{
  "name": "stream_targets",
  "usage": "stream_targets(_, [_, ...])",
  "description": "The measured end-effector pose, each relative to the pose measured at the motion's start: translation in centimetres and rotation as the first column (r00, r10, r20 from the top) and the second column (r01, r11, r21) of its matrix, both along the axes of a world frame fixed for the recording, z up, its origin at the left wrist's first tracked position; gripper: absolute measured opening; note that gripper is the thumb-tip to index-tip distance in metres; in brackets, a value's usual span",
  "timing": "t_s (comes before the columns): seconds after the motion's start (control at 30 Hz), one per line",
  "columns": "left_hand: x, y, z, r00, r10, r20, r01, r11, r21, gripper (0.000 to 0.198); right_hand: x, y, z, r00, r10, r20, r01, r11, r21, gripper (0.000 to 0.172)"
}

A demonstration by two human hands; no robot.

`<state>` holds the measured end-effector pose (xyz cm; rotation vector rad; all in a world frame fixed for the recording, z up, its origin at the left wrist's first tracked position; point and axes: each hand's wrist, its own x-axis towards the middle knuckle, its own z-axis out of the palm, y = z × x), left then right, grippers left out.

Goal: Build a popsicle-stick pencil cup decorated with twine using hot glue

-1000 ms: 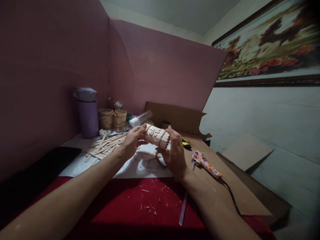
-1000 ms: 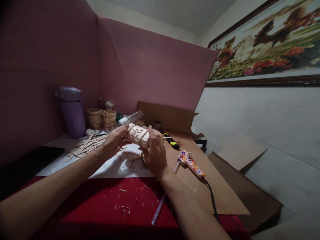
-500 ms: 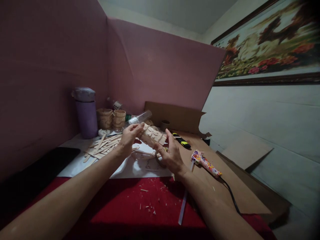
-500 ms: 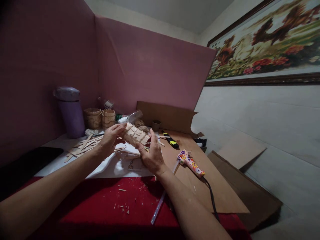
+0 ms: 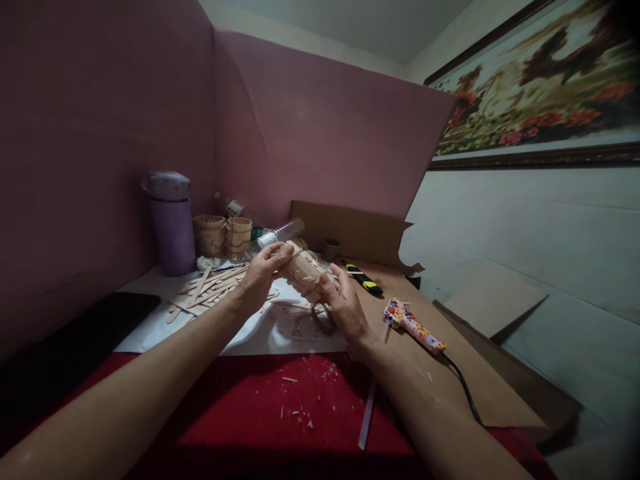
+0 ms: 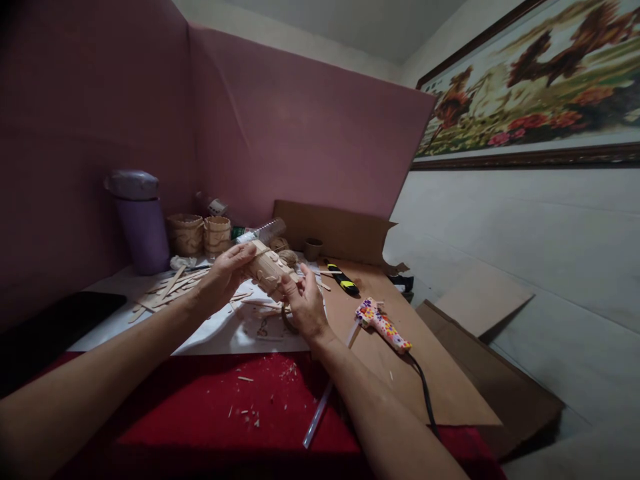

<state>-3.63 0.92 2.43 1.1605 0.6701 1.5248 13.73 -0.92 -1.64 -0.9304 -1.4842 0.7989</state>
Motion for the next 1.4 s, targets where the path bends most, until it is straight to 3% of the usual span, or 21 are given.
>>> stream_targets(0.17, [0.1, -0.2, 0.1, 0.999, -0.026, 0.046, 0.026, 1.000, 0.006, 0.043, -0.1, -0.1, 0.0, 0.999, -0.008, -0.032, 0.009, 1.000, 0.023, 0.081])
stream_targets(0.57, [0.0, -0.1, -0.1, 0.996, -0.037, 0.081, 0.042, 0.997, -0.058, 0.053, -0.4, -0.7, 0.2, 0.997, -0.042, -0.064, 0.044, 0.999, 0.026, 0.084])
stream_targets(0.73, [0.0, -0.1, -0.5, 0.981, -0.162, 0.105, 0.171, 0.982, -0.084, 0.053, -0.7, -0.6, 0.7, 0.971, -0.011, -0.237, -0.009, 0.997, -0.080, 0.084])
stream_targets(0.93, [0.7, -0.6, -1.2, 0.943, -0.320, 0.087, 0.327, 0.942, -0.074, 0.042, -1.2, -0.8, 0.7, 0.935, 0.048, -0.352, -0.110, 0.981, -0.159, 0.070])
stream_targets(1.17, [1.3, -0.9, -1.4, 0.920, -0.327, 0.217, 0.354, 0.930, -0.101, 0.028, -1.4, -1.0, 0.2, 0.969, 0.053, -0.242, -0.101, 0.977, -0.190, 0.078])
stream_targets(1.27, [1.4, -1.1, -1.1, 0.929, -0.285, 0.235, 0.324, 0.935, -0.145, 0.024, -1.0, -1.0, 0.1, 0.997, 0.000, -0.083, -0.014, 0.987, -0.161, 0.080])
stream_targets(1.33, [1.5, -1.2, -0.9, 0.940, -0.259, 0.222, 0.302, 0.935, -0.185, 0.025, -0.7, -1.2, 0.3, 0.990, -0.130, 0.053, 0.132, 0.991, -0.022, 0.071])
stream_targets(1.4, [1.5, -1.3, -0.7, 0.948, -0.251, 0.197, 0.290, 0.934, -0.207, 0.029, -0.4, -1.5, 0.8, 0.950, -0.279, 0.139, 0.249, 0.948, 0.199, 0.050])
